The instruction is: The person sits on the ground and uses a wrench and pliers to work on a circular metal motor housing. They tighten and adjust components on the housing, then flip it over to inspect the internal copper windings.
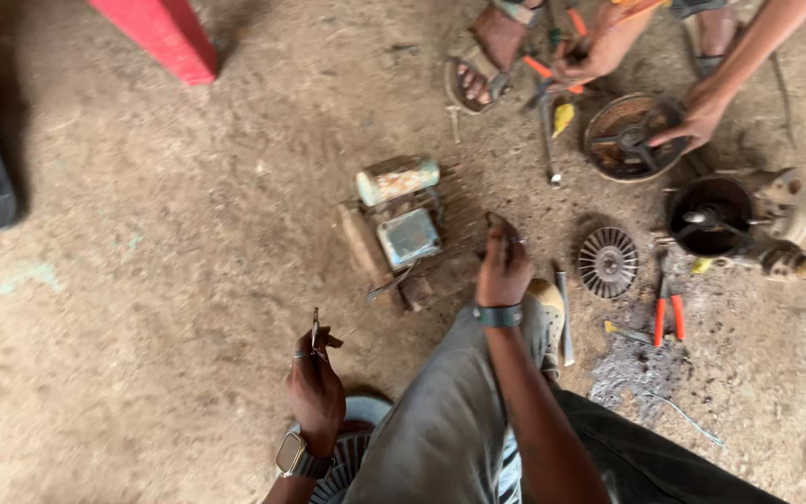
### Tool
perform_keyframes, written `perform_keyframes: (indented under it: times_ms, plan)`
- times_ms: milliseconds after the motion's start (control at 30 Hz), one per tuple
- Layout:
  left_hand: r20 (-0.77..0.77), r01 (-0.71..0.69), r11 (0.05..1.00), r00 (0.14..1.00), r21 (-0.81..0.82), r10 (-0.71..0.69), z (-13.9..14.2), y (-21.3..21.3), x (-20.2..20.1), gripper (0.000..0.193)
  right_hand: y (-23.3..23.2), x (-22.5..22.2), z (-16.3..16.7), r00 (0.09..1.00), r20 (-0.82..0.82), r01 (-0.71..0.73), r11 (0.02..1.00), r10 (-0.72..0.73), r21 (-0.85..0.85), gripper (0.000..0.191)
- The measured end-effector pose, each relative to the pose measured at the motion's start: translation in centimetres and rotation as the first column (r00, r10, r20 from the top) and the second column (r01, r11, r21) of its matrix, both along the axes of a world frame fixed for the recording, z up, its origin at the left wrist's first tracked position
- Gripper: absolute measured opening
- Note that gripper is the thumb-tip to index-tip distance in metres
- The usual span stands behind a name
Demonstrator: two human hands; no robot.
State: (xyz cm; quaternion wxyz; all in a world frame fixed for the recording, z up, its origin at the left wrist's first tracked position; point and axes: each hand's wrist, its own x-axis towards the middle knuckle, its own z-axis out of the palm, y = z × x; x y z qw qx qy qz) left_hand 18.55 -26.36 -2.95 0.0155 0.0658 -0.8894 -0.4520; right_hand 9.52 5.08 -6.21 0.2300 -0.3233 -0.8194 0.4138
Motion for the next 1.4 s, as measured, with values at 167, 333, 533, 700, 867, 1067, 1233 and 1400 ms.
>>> perform_keyframes:
  times_ms: [167,333,533,700,867,1067,1233,1400]
  plan:
    - [0.349,-0.202,0.953,0.930,0.224,0.115,1.3,-0.6,-2.3,0.031,3.0,-4.5,2.3,0.921,0.379,-0.021,0.982,0.091,-0.186,0.060]
    - [0.124,-0.259,0.784,0.965,0.563,0.230,0.3,3.9,-13.0,0.033,3.0,-8.7,3.5,0.742,0.376,-0.454,0.829,0.555,-0.327,0.074]
    - [-0.056,0.026,0.716,0.998,0.698,0.019,-1.5,6.8,-22.0,0.028,2.6,-7.8,5.5,0.603,0.449,-0.405,0.738,0.659,-0.540,0.099]
    - [0.333,-0.271,0.778,0.939,0.567,0.084,-3.0,8.8,-20.7,0.035,3.5,-6.0,5.5,0.605,0.264,-0.375,0.561,0.752,-0.738,0.105]
    - [0.415,-0.387,0.558,0.906,0.734,0.082,-4.4,10.6,-19.0,0.043,3.9,-3.9,1.9,0.592,0.498,-0.328,0.754,0.633,-0.569,0.083]
    - [0.379,-0.358,0.680,0.917,0.639,0.126,-7.9,10.2,-18.5,0.054,4.0,-3.4,-1.1,0.818,-0.109,-0.499,0.601,0.565,-0.624,0.065]
    - [0.320,-0.369,0.717,0.924,0.591,0.211,-8.2,9.6,-16.0,0.058,4.3,-2.7,-0.6,0.772,0.109,-0.557,0.749,0.626,-0.358,0.063]
    - [0.312,-0.420,0.748,0.904,0.513,0.293,-7.6,7.4,-15.1,0.062,2.7,-2.8,2.2,0.660,0.020,-0.665,0.596,0.751,-0.450,0.084]
